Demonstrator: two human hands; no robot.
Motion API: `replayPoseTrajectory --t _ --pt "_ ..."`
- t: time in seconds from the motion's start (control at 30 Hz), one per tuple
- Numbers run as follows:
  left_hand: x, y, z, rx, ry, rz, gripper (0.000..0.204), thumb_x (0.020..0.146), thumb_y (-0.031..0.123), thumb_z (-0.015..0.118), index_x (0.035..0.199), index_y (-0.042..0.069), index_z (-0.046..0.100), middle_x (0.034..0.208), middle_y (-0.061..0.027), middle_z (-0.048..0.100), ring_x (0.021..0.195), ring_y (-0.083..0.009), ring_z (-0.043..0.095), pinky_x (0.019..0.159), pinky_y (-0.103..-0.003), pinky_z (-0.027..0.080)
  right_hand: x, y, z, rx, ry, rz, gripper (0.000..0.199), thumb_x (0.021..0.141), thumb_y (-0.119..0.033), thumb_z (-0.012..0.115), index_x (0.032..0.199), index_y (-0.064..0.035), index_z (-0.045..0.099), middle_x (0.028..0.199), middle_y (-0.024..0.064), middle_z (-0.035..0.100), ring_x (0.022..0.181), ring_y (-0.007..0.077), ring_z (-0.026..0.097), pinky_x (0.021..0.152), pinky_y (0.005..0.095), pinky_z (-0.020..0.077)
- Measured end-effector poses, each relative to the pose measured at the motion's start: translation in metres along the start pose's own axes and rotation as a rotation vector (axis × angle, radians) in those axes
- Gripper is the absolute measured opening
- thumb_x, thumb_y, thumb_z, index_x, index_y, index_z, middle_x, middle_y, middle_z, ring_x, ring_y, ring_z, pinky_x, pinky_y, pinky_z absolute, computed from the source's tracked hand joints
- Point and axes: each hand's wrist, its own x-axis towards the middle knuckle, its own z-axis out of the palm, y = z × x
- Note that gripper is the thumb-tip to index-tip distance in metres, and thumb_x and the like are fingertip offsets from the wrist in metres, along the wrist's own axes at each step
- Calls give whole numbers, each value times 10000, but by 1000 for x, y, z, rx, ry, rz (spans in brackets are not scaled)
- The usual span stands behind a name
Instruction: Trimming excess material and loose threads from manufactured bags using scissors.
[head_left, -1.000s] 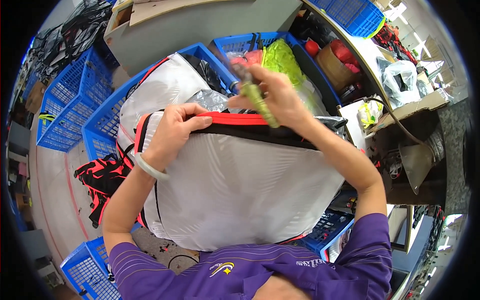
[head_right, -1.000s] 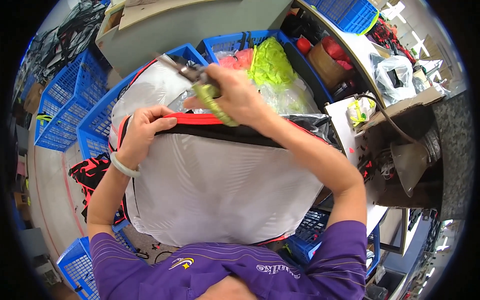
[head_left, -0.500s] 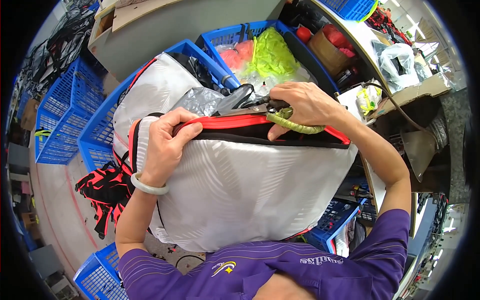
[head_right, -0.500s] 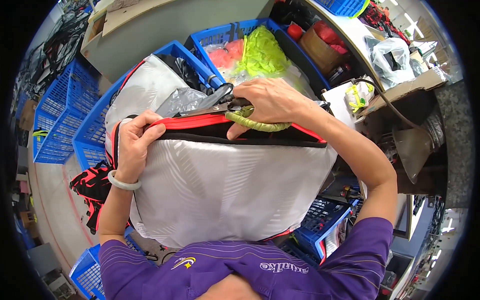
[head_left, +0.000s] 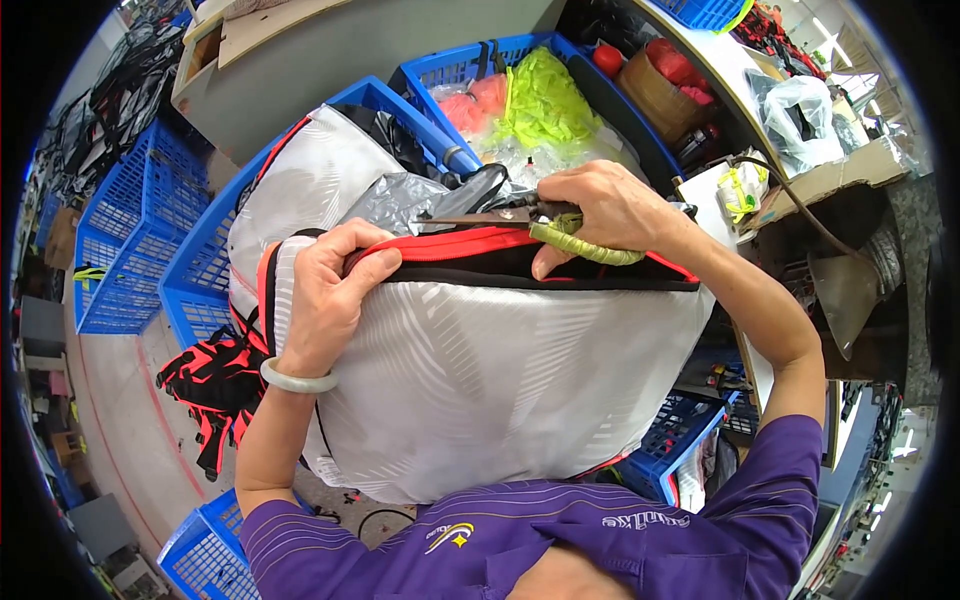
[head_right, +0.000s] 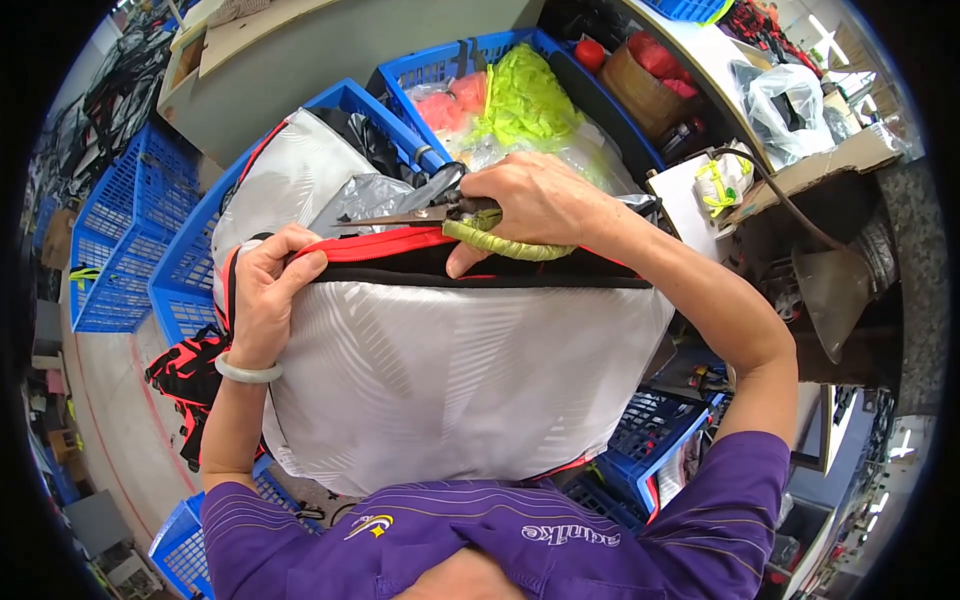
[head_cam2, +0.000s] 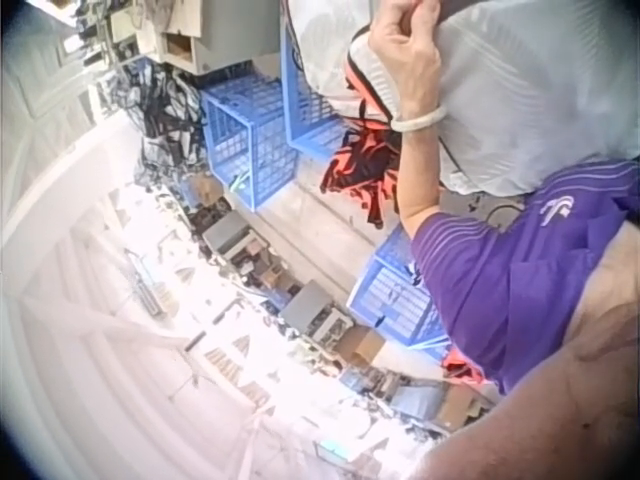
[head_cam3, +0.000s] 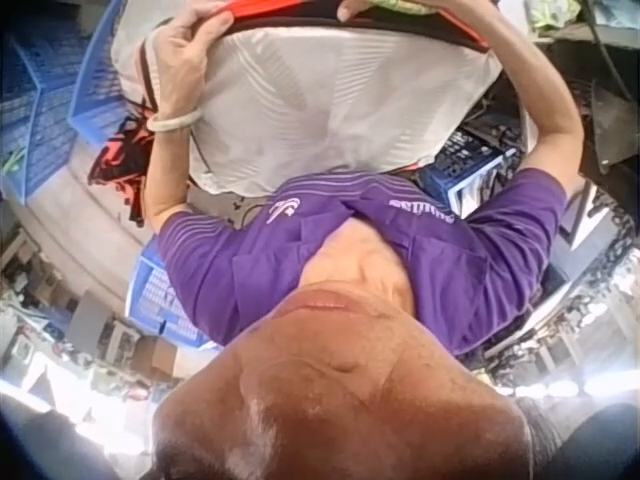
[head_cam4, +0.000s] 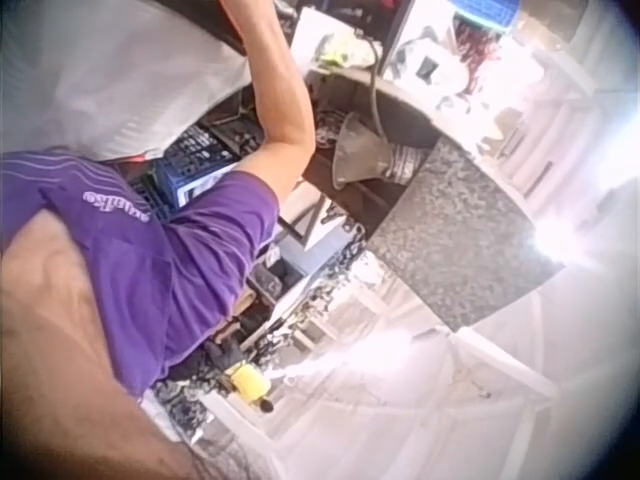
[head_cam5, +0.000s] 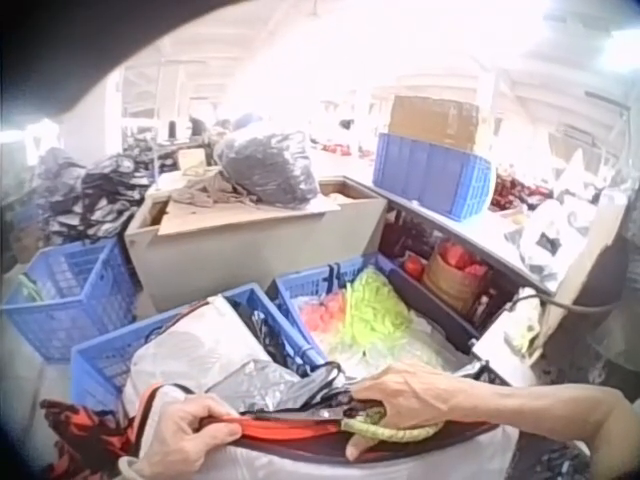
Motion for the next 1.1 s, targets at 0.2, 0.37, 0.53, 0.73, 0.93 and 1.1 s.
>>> replayPoseTrajectory --t 0.2,0.37,0.53,0.73,0.93,1.1 --pt "4 5 0 -68 -30 -69 73 854 43 612 855 -30 621 820 3 581 759 -46 507 711 -185 408 9 -7 -2 -91 50 -80 755 601 -713 685 790 7 558 834 156 605 838 344 600 706 438 463" --pt "3 5 -4 -70 -45 -86 82 856 51 607 858 -29 622 818 3 581 761 -45 510 717 -186 412 17 -13 -2 -96 18 -83 747 604 -716 679 759 4 558 805 156 607 809 350 602 697 442 466" --pt "1 6 -4 -92 -55 -123 81 853 51 604 860 -27 626 814 10 582 760 -41 507 717 -181 408 14 -10 9 -46 87 -82 707 603 -687 705 696 -1 559 697 172 600 709 371 599 661 452 464" --pt "34 -31 -9 150 82 -92 96 861 75 599 860 -12 638 795 -3 602 748 -75 526 700 -215 425 -8 23 8 106 549 -67 465 656 -289 842 708 6 487 610 109 467 550 186 450 523 332 391" --pt "164 -124 -127 851 187 42 196 854 183 625 911 -2 650 773 -91 655 712 -164 587 693 -292 459 -135 61 35 353 781 442 389 754 -340 778 834 -27 560 657 49 553 630 118 530 590 292 440" --pt "188 -170 -115 1055 -52 307 239 848 204 617 977 5 644 941 -163 647 894 -305 600 824 -377 452 -175 66 153 648 712 671 309 806 -116 720 998 -20 498 1041 76 617 867 122 540 792 272 459"
